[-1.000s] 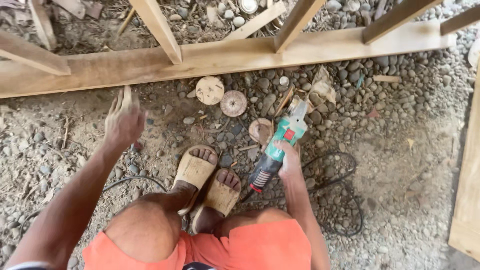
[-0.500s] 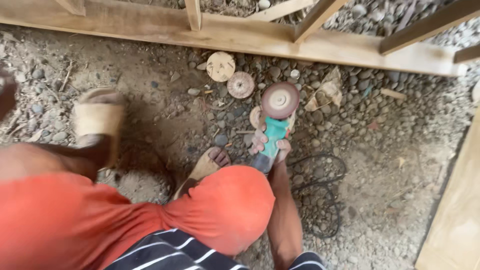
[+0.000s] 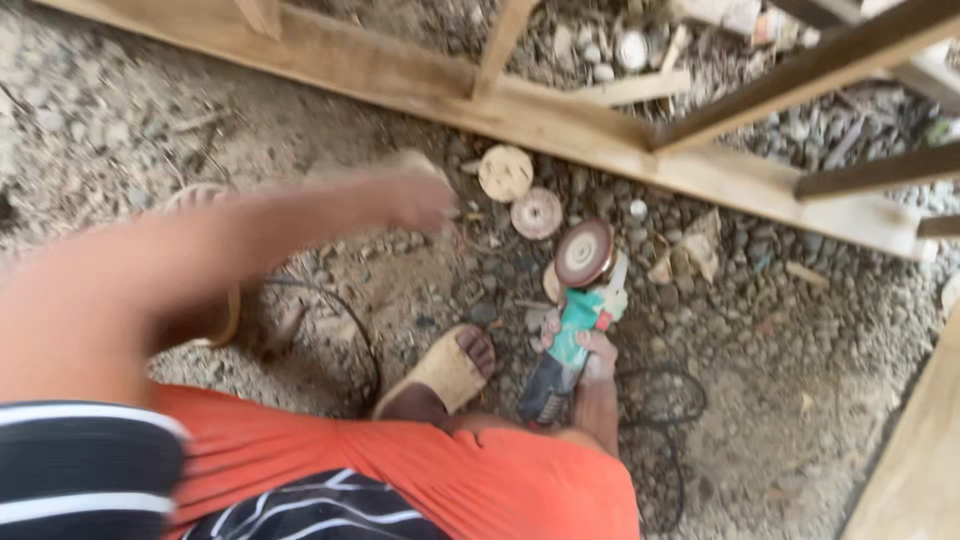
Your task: The person uses a handheld electric sander to smooth the surface of a wooden frame. They move the tool back and forth along the length of the wood, focusing on the joints and flat surfaces.
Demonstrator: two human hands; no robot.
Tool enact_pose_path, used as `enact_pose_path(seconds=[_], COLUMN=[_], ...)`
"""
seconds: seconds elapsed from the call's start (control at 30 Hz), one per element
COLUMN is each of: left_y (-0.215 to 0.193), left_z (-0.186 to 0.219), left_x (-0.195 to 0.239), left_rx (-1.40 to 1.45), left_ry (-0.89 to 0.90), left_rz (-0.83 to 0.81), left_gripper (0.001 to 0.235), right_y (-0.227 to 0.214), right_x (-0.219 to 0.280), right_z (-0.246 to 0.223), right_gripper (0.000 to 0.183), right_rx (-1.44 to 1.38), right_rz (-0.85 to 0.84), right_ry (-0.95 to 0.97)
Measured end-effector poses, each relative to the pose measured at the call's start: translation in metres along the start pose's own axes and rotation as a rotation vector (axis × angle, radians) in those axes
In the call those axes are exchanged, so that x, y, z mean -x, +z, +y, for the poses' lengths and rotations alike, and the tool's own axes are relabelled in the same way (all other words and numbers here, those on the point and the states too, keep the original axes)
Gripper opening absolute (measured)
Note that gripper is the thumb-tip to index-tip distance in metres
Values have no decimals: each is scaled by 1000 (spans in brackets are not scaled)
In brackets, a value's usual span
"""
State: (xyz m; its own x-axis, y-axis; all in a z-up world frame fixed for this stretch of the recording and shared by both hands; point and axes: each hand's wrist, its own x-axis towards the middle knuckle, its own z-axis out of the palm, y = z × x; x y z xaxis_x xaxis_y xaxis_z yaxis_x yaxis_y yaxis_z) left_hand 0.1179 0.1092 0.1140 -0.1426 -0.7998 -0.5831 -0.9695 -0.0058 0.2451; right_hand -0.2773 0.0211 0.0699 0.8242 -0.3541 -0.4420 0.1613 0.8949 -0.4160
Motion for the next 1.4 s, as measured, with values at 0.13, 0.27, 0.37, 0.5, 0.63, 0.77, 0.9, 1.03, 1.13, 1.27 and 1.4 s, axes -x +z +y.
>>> enact_pose_path(seconds=[0.13, 0.27, 0.37, 0.5, 0.63, 0.77, 0.9, 1.03, 1.13, 1.27, 1.4], left_y=[57, 120, 141, 146, 121, 107, 114, 128, 132, 134, 131], left_z=[90, 141, 161, 169, 138, 131, 167, 192, 181, 141, 96], left_x=[-31, -33, -42, -22, 15, 43, 45, 52, 55, 40, 13], left_rx=[619, 1312, 1928, 2074, 2085, 2107, 2377, 2570, 2640, 2681, 2877], left_ry=[-14, 29, -27, 76, 97, 399, 501, 511, 129, -44, -292], left_rz=[-293, 118, 204, 70, -68, 51, -101, -53, -173, 380, 468], left_gripper=[61, 56, 49, 49, 50, 59, 68, 45, 39, 32, 32], right_y=[32, 66, 90, 118, 148, 176, 199, 224, 241, 269, 295], right_x=[-13, -30, -43, -48, -45, -56, -73, -91, -118, -168, -218], right_z=[0, 3, -3, -7, 1, 14, 27, 39, 47, 57, 67], right_gripper=[61, 52, 51, 46, 43, 38, 35, 38, 50, 72, 81], right_rx=[220, 384, 489, 700, 741, 750, 870, 1209, 1792, 1902, 1870], right_rz=[100, 193, 261, 393, 458, 567, 729, 786, 640, 764, 752], right_ry=[-1, -78, -47, 60, 42, 115, 213, 331, 325, 380, 320])
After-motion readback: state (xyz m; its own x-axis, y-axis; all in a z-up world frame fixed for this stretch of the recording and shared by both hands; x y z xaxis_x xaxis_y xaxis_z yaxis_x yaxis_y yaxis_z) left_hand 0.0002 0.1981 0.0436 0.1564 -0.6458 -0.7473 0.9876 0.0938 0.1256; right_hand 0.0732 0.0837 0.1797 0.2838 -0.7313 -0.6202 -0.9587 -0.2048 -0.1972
